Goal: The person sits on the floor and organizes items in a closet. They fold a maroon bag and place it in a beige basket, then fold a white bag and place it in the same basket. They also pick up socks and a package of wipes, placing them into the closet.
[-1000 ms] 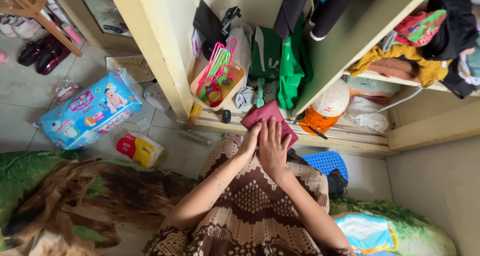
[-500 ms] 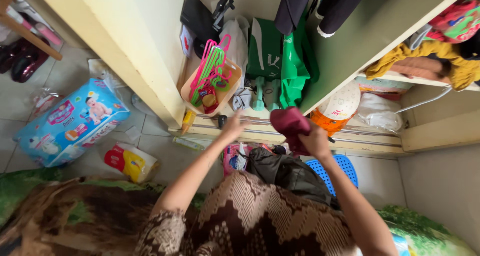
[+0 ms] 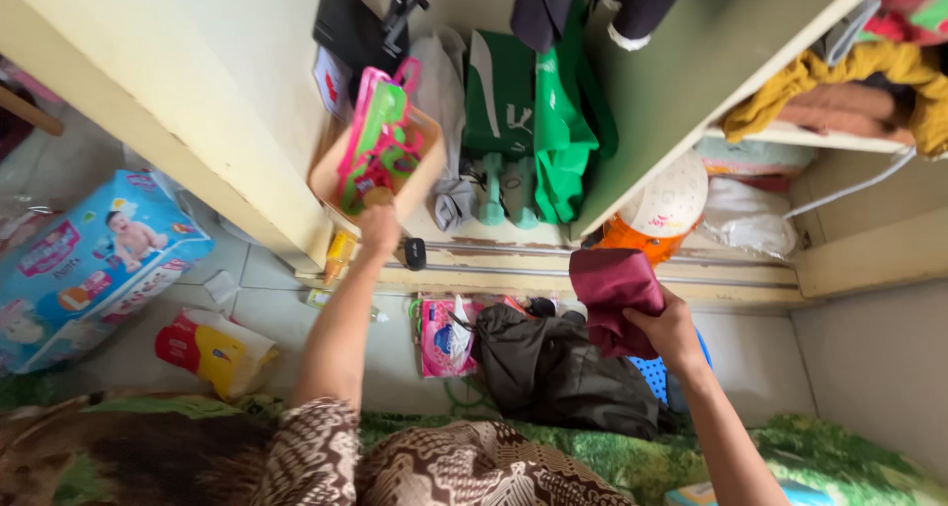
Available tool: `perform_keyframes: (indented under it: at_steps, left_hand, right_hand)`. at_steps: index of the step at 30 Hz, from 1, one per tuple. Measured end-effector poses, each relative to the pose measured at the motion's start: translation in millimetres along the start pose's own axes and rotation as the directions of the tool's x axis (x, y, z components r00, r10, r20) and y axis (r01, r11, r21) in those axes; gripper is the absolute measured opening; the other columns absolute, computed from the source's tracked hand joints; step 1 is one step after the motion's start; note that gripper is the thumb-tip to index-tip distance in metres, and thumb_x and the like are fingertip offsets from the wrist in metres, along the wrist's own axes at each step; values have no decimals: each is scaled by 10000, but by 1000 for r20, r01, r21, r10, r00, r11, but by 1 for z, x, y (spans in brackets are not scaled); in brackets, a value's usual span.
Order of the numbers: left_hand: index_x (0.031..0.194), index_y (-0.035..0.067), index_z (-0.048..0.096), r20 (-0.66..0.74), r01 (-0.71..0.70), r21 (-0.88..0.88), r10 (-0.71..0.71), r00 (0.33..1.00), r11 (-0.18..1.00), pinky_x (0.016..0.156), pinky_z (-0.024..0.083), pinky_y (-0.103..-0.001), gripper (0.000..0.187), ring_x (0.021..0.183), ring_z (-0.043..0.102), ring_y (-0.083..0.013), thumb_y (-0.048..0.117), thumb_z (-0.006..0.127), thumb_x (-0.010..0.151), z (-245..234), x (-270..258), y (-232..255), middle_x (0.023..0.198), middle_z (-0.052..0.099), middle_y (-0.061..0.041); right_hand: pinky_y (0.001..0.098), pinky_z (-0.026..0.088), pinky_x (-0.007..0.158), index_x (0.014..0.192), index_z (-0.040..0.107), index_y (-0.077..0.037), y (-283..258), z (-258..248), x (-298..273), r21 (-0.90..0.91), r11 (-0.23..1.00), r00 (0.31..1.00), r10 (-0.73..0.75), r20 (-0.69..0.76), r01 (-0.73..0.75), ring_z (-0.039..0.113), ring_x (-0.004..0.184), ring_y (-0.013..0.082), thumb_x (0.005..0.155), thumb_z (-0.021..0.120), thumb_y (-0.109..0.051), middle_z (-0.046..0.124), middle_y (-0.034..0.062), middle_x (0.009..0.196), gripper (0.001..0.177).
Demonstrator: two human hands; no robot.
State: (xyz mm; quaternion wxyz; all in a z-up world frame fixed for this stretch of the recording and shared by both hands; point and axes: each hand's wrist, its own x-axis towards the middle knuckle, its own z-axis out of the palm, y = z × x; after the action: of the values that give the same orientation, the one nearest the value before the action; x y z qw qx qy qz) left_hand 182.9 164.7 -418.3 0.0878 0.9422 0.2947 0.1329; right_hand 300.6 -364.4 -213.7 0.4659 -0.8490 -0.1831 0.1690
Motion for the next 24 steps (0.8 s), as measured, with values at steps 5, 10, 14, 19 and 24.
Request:
perform_keyframes:
  at_steps: [5, 10, 14, 19, 24]
  left_hand:
    - [985, 39, 708, -70, -39, -86, 33, 997, 995, 719, 576, -489, 141, 753, 727, -379, 41, 686, 846, -33, -15, -8, 774, 722, -213]
    - [1161, 18, 631, -119, -139, -145, 122, 985, 980, 676, 572, -487, 390, 758, 727, -388, -51, 684, 781, -111, -60, 37, 914, 742, -221]
    - [1171, -13, 621, -160, -210, -143, 187, 969, 967, 673, 576, -481, 463, 755, 721, -400, -105, 665, 720, -170, -129, 61, 985, 741, -238]
    - [1239, 42, 634, 76, -98, -108, 106, 991, 989, 649, 576, -482, 388, 726, 712, -384, -67, 612, 868, -194, -225, 69, 853, 712, -208]
    - [1179, 101, 648, 42, -392, -202, 408, 912, 897, 636, 595, -404, 397, 756, 736, -256, -58, 550, 829, -170, -307, 72, 904, 737, -103]
  right_hand:
    - [333, 571, 798, 1163, 703, 32, 15, -9, -14, 91, 994, 996, 58, -63, -53, 690, 855, 153, 776, 798, -6, 775, 116, 984, 400]
    - [313, 573, 802, 1140, 698, 32, 22, -12, -22, 255, 967, 994, 45, -102, -18, 692, 876, 145, 782, 790, 26, 759, 93, 1007, 369]
    - [295, 579, 795, 1117, 699, 43, 23, -16, -27, 312, 950, 991, 44, -123, -4, 694, 872, 140, 814, 790, 37, 755, 95, 1018, 317]
    - [293, 592, 784, 1093, 706, 43, 26, -19, -33, 388, 922, 988, 60, -141, 0, 718, 864, 150, 832, 780, 48, 760, 104, 1020, 271]
    - [315, 596, 770, 1080, 714, 49, 33, -25, -34, 425, 905, 978, 75, -195, 15, 718, 847, 168, 843, 787, 65, 755, 120, 1014, 248]
